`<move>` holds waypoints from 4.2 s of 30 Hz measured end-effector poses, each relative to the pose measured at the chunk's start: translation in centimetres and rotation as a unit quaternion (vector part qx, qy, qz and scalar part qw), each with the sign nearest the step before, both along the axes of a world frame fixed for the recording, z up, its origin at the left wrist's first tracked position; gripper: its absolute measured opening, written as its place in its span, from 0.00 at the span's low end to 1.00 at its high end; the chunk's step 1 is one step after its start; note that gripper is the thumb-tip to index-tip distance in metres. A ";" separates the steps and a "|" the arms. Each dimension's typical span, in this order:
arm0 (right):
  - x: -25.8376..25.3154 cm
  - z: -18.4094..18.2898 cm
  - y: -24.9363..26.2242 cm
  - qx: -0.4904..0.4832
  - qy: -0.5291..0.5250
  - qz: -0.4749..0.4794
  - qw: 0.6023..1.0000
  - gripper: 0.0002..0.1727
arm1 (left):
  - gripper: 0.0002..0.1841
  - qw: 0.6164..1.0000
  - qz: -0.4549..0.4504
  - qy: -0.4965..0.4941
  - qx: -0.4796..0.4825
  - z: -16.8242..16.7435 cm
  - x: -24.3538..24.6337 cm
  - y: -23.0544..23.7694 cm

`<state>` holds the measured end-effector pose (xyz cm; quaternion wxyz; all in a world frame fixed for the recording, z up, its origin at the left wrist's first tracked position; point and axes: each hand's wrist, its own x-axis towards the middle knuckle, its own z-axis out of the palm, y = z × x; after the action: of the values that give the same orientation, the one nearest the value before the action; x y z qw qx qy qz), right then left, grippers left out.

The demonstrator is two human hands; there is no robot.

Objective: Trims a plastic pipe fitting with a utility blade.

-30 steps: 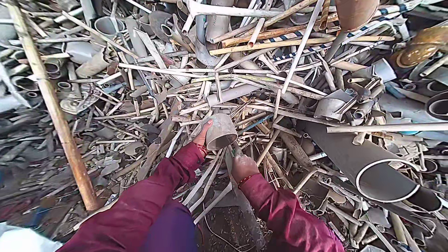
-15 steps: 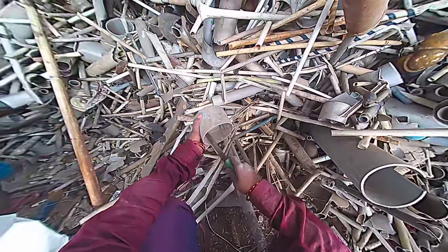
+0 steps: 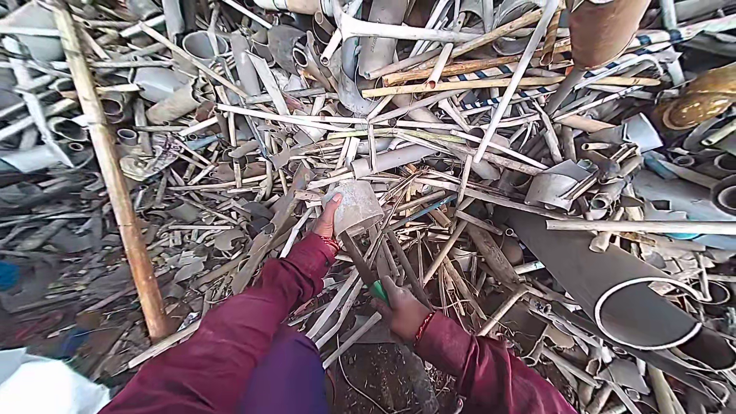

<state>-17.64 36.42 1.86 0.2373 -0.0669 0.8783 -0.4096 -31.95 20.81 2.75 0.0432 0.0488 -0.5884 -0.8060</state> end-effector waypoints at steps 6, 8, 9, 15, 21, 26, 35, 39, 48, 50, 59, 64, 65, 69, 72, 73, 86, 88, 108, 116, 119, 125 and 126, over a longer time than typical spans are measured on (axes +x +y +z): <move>-0.6 1.2 0.0 0.222 -0.006 -0.026 0.975 0.33 | 0.24 0.998 -0.042 0.012 0.040 -0.3 -0.4 -0.7; -0.4 0.9 0.3 0.137 -0.004 -0.020 0.990 0.29 | 0.22 0.999 -0.045 0.012 0.013 -0.2 0.0 0.0; -0.3 0.5 0.7 0.032 -0.002 -0.005 0.999 0.26 | 0.23 0.999 -0.040 0.010 0.008 0.0 0.2 0.2; -1.8 1.3 1.4 0.201 -0.001 -0.035 0.979 0.34 | 0.28 0.999 -0.035 -0.040 -0.004 -0.2 0.0 0.5; -1.5 -0.3 1.2 -0.120 -0.005 -0.041 0.992 0.22 | 0.23 0.997 -0.045 -0.055 0.015 -0.1 0.2 1.5; -1.5 -0.8 1.7 -0.365 -0.046 -0.084 0.926 0.18 | 0.17 0.984 -0.140 -0.027 0.109 0.9 1.3 1.3; -2.7 0.7 1.9 -0.145 0.070 -0.104 0.981 0.21 | 0.20 0.968 -0.199 -0.027 0.151 3.0 2.9 0.8; -2.9 0.1 0.9 -0.060 0.075 -0.064 0.993 0.27 | 0.21 0.981 -0.147 -0.054 0.114 1.5 2.3 1.9; -2.6 2.6 -0.6 0.241 0.018 -0.073 0.968 0.33 | 0.22 0.993 -0.096 -0.029 0.058 -0.4 1.5 2.5; -2.4 1.7 -0.5 0.089 0.018 -0.044 0.995 0.25 | 0.23 0.995 -0.081 -0.029 0.046 -1.0 1.3 2.6; -2.5 1.5 -0.4 0.166 0.011 -0.067 0.984 0.30 | 0.21 0.998 -0.062 -0.016 0.021 -0.5 1.0 2.1; -1.6 0.8 0.2 -0.028 0.009 -0.035 0.999 0.23 | 0.18 0.994 -0.073 0.047 0.065 -0.4 0.6 0.9; -1.7 1.5 0.3 0.079 0.013 -0.035 0.996 0.26 | 0.19 0.994 -0.074 0.048 0.066 -0.5 0.2 0.4; -0.9 1.7 -0.5 0.187 0.004 -0.048 0.981 0.29 | 0.20 0.995 -0.073 0.052 0.042 -0.8 0.0 -0.1; 0.1 1.1 -0.3 0.017 -0.017 0.002 1.000 0.23 | 0.18 0.995 -0.044 0.084 0.032 -1.0 -0.2 -0.5; 0.1 1.4 -0.2 0.042 -0.021 0.002 0.999 0.25 | 0.19 0.995 -0.037 0.086 0.037 -1.1 -0.3 -0.8; -1.1 1.7 -0.1 0.223 -0.004 -0.048 0.974 0.31 | 0.25 1.000 -0.004 0.011 -0.007 -0.9 0.0 0.3; -0.9 1.2 -0.2 0.101 -0.002 -0.021 0.995 0.25 | 0.25 1.000 -0.001 0.004 -0.011 -0.9 0.2 0.7; -2.9 1.6 0.1 0.082 0.009 -0.022 0.996 0.26 | 0.23 0.996 -0.086 0.001 -0.026 -2.0 0.1 1.5; -2.8 2.5 -0.4 0.167 -0.018 -0.054 0.984 0.27 | 0.23 0.991 -0.105 -0.034 -0.075 -1.6 1.1 2.8; -2.8 2.6 0.0 0.183 -0.021 -0.051 0.982 0.27 | 0.21 0.991 -0.069 -0.054 -0.099 -0.6 2.0 3.1; -2.1 2.1 -0.5 0.162 -0.024 -0.042 0.986 0.27 | 0.24 0.991 -0.061 -0.058 -0.099 -1.0 1.2 2.7; -2.1 2.0 -0.5 0.153 -0.023 -0.018 0.988 0.27 | 0.26 0.992 -0.062 -0.059 -0.095 -1.4 0.7 2.2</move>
<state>-19.72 35.89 3.84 0.2578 -0.0046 0.9261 -0.2756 -31.25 23.06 1.35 -0.0375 0.0556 -0.6656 -0.7433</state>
